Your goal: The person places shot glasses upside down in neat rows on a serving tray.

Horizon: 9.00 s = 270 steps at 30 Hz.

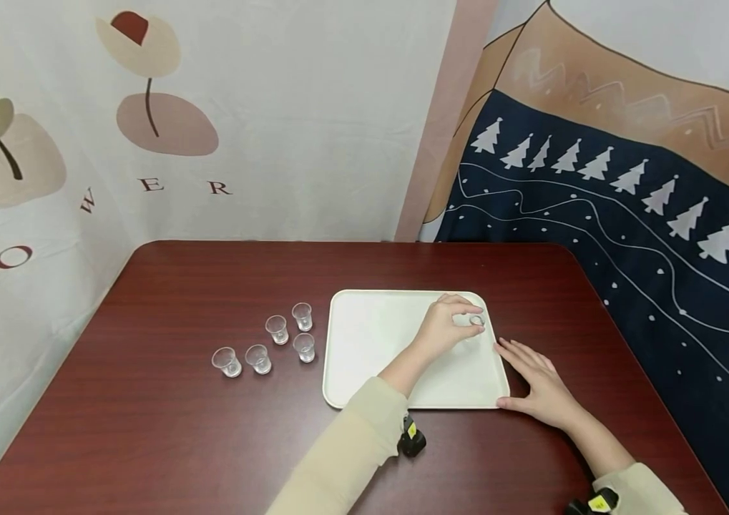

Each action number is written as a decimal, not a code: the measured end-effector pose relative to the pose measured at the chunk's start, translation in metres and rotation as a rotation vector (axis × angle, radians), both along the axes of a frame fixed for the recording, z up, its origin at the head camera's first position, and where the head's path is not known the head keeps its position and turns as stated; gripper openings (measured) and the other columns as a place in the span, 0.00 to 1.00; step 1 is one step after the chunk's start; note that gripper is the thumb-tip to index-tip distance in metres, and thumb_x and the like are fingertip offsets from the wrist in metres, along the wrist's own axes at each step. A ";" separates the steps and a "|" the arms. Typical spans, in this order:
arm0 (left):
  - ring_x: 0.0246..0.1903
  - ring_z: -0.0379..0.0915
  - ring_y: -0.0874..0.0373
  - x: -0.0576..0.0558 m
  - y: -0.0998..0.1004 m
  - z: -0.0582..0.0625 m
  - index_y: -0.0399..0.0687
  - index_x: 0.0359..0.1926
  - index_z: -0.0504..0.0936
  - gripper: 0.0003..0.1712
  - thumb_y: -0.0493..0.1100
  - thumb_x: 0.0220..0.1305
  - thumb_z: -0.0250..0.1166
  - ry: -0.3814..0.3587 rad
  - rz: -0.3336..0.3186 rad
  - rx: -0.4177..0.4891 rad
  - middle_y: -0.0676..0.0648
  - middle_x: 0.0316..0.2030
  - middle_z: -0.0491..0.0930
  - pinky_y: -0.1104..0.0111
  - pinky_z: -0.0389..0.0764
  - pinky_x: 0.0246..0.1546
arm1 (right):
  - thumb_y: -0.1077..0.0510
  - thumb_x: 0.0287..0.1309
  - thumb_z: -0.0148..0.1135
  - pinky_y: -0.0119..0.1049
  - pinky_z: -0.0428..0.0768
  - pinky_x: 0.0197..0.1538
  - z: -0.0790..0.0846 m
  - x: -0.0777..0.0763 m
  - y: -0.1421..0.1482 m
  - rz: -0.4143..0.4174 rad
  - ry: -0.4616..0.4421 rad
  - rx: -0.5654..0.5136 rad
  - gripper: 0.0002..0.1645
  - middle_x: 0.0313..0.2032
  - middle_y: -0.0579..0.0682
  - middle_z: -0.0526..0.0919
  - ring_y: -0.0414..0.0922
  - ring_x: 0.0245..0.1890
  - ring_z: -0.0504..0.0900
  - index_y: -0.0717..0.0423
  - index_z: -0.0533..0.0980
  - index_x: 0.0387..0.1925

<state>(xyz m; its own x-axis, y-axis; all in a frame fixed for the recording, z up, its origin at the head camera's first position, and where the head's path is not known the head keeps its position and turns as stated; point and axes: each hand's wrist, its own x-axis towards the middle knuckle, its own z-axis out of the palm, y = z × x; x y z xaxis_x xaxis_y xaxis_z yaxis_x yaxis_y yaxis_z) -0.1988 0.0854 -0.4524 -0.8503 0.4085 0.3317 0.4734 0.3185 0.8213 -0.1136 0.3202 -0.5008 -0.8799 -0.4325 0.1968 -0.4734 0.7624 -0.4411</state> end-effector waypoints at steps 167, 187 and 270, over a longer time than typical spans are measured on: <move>0.25 0.62 0.63 0.118 -0.362 -0.002 0.42 0.45 0.85 0.20 0.42 0.50 0.76 -0.056 0.571 -0.199 0.55 0.35 0.78 0.73 0.65 0.23 | 0.39 0.36 0.76 0.64 0.51 0.58 -0.001 -0.003 0.003 0.006 -0.010 -0.045 0.59 0.68 0.58 0.63 0.61 0.66 0.55 0.50 0.62 0.70; 0.32 0.68 0.67 0.113 -0.293 0.058 0.30 0.41 0.83 0.19 0.23 0.43 0.73 0.102 0.369 -0.002 0.52 0.35 0.80 0.74 0.69 0.26 | 0.39 0.38 0.75 0.66 0.51 0.56 -0.002 -0.002 0.004 0.017 0.009 -0.052 0.58 0.67 0.60 0.63 0.64 0.65 0.55 0.50 0.62 0.70; 0.42 0.70 0.60 0.005 -0.029 -0.009 0.44 0.41 0.88 0.16 0.43 0.50 0.76 0.118 0.092 -0.083 0.53 0.36 0.81 0.75 0.70 0.44 | 0.40 0.37 0.76 0.65 0.50 0.57 0.000 -0.001 0.003 0.004 -0.026 -0.044 0.58 0.68 0.57 0.62 0.62 0.66 0.54 0.48 0.61 0.71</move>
<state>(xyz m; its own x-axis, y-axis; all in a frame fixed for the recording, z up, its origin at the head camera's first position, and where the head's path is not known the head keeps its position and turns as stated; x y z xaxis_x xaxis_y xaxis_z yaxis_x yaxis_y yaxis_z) -0.1935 0.0560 -0.4610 -0.8426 0.3604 0.4002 0.5307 0.4292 0.7308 -0.1145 0.3234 -0.5010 -0.8834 -0.4271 0.1926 -0.4640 0.7404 -0.4864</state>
